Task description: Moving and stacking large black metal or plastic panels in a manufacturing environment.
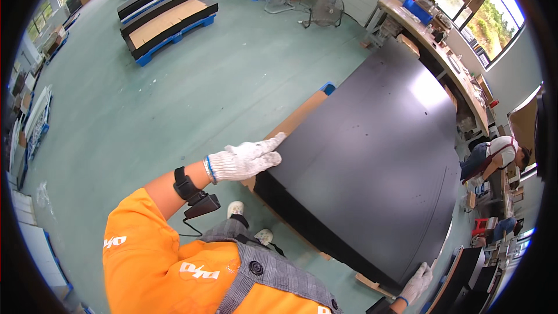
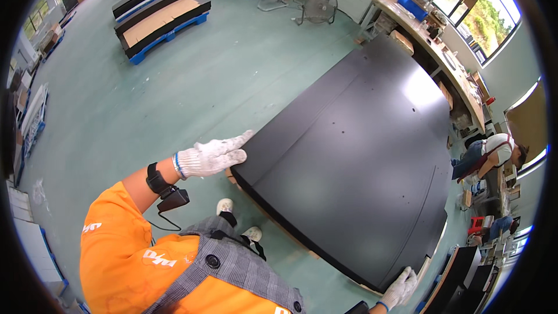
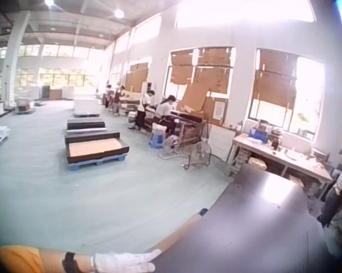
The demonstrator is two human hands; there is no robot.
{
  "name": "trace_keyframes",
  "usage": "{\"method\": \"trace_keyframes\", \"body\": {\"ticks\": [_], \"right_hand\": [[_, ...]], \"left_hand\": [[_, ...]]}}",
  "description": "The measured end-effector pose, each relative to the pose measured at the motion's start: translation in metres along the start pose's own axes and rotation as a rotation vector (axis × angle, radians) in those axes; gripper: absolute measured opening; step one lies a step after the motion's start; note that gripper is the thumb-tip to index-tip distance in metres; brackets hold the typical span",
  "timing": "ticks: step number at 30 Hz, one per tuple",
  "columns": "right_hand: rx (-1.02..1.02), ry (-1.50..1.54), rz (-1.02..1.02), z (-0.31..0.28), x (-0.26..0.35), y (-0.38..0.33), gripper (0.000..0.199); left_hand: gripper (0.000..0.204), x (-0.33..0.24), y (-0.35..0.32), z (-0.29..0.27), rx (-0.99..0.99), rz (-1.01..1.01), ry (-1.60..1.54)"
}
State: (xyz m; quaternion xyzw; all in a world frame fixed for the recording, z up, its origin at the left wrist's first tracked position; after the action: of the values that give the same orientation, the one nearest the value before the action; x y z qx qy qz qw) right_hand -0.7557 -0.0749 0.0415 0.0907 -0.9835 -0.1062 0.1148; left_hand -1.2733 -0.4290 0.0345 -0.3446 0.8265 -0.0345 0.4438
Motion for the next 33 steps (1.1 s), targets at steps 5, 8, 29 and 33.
{"method": "trace_keyframes", "body": {"ticks": [5, 8, 29, 33], "right_hand": [[-0.015, -0.168, -0.065, -0.019, 0.026, -0.004, 0.052], [-0.089, -0.154, -0.153, -0.031, 0.089, -0.022, 0.048], [0.026, 0.054, -0.685, 0.02, 0.469, -0.189, 0.06], [0.06, 0.098, -0.655, 0.02, 0.467, -0.182, 0.059]], "left_hand": [[0.067, 0.025, 0.0, 0.011, 0.247, 0.141, -0.162], [0.065, 0.045, 0.003, 0.005, 0.193, 0.129, 0.096], [0.062, 0.086, 0.096, -0.177, 0.238, 0.67, 0.502], [0.066, 0.032, 0.129, -0.157, 0.235, 0.86, 0.626]]}}
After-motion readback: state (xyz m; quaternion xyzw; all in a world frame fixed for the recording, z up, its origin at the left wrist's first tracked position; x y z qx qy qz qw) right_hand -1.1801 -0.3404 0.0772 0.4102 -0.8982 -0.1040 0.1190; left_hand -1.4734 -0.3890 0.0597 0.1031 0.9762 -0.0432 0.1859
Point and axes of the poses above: each hand's wrist, its own y-axis towards the middle knuckle, its own z-axis out of the palm, x = y × z, the point moved 3 cm from there along y, towards the middle knuckle, and after that the axes turned 12 degrees about -z, right-handed, at the moved point
